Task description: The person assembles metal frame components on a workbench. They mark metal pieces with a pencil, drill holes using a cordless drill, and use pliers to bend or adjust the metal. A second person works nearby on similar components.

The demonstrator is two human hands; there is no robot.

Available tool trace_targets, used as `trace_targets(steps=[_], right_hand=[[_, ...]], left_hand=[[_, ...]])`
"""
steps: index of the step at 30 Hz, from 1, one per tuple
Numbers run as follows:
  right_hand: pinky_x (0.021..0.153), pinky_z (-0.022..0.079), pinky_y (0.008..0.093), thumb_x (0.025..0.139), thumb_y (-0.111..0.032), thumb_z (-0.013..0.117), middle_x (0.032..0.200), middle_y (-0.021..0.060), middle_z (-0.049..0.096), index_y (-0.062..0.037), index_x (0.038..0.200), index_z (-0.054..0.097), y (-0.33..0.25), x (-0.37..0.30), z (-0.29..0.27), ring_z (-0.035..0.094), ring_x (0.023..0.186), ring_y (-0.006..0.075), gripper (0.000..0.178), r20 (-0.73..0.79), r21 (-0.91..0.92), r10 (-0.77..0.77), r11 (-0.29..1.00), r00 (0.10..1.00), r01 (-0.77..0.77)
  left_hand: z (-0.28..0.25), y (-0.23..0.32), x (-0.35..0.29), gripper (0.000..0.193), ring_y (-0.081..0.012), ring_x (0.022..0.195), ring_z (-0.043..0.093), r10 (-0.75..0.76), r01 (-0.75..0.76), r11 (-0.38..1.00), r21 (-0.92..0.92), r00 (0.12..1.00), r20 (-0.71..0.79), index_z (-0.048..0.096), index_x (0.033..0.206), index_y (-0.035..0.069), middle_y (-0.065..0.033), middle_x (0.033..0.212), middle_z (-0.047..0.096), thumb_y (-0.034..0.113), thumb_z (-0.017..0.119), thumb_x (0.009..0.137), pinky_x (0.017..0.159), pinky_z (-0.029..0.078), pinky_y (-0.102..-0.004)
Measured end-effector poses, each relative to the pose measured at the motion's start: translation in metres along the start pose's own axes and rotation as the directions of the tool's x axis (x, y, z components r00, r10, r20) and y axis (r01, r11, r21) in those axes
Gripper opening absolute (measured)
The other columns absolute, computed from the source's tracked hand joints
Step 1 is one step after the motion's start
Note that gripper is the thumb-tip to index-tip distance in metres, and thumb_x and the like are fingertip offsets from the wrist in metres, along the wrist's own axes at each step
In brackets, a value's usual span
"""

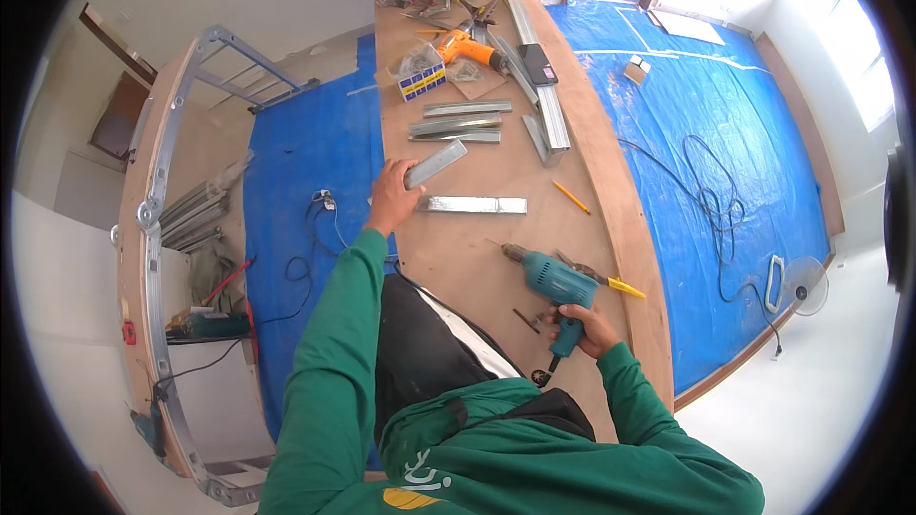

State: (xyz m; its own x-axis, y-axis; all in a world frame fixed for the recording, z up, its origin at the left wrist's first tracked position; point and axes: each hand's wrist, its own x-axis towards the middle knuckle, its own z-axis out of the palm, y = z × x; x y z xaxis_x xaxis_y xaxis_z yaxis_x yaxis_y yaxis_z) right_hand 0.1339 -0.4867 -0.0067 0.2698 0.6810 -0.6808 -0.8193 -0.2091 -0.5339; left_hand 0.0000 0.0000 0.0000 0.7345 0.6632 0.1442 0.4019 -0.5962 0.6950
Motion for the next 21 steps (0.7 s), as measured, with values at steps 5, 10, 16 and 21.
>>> trace_targets(steps=[5, 10, 16, 21], right_hand=[[0.08, 0.068, 0.0484, 0.098, -0.017, 0.081, 0.115, 0.0137, 0.073, -0.0023, 0.133, 0.061, -0.009, -0.004, -0.004, 0.076, 0.1, 0.027, 0.043, -0.071, -0.105, 0.012, 0.994, 0.997, -0.02], [0.082, 0.068, 0.0472, 0.097, -0.039, 0.084, 0.114, 0.0137, 0.074, -0.0008, 0.142, 0.058, -0.029, -0.025, 0.016, 0.077, 0.1, 0.0269, 0.064, -0.202, -0.444, 0.043, 0.887, 0.978, -0.13], [0.079, 0.067, 0.0374, 0.095, -0.058, 0.081, 0.105, 0.012, 0.078, 0.0008, 0.125, 0.073, -0.034, -0.044, 0.001, 0.078, 0.096, 0.0225, 0.066, -0.261, -0.72, 0.18, 0.619, 0.948, -0.315], [0.067, 0.06, 0.0307, 0.101, -0.047, 0.075, 0.089, 0.0076, 0.076, 0.0007, 0.108, 0.078, -0.078, -0.06, -0.021, 0.074, 0.078, 0.017, 0.048, -0.325, -0.727, -0.112, 0.665, 0.939, -0.173]], left_hand=[[0.014, 0.006, 0.016, 0.054, -0.0335, 0.126, 0.061, 0.074, -0.075, 0.981, 0.181, 0.997, 0.012, 0.071, 0.136, 0.015, -0.0084, 0.129, 0.066, 0.012, 0.084, 0.084, 0.108, 0.045, -0.0516], [0.036, -0.002, 0.033, 0.052, -0.0361, 0.126, 0.061, 0.075, -0.089, 0.982, 0.167, 0.993, 0.09, 0.072, 0.134, 0.015, -0.0091, 0.131, 0.066, 0.01, 0.083, 0.084, 0.11, 0.046, -0.052], [0.062, 0.001, 0.046, 0.052, -0.0384, 0.126, 0.06, 0.087, -0.112, 0.974, 0.195, 0.987, 0.134, 0.072, 0.133, 0.015, -0.0103, 0.131, 0.066, 0.009, 0.084, 0.083, 0.109, 0.049, -0.0526], [0.074, -0.004, 0.045, 0.052, -0.0401, 0.125, 0.06, 0.053, -0.081, 0.974, 0.211, 0.989, 0.135, 0.072, 0.134, 0.014, -0.0111, 0.132, 0.066, 0.011, 0.085, 0.083, 0.108, 0.049, -0.0519]])
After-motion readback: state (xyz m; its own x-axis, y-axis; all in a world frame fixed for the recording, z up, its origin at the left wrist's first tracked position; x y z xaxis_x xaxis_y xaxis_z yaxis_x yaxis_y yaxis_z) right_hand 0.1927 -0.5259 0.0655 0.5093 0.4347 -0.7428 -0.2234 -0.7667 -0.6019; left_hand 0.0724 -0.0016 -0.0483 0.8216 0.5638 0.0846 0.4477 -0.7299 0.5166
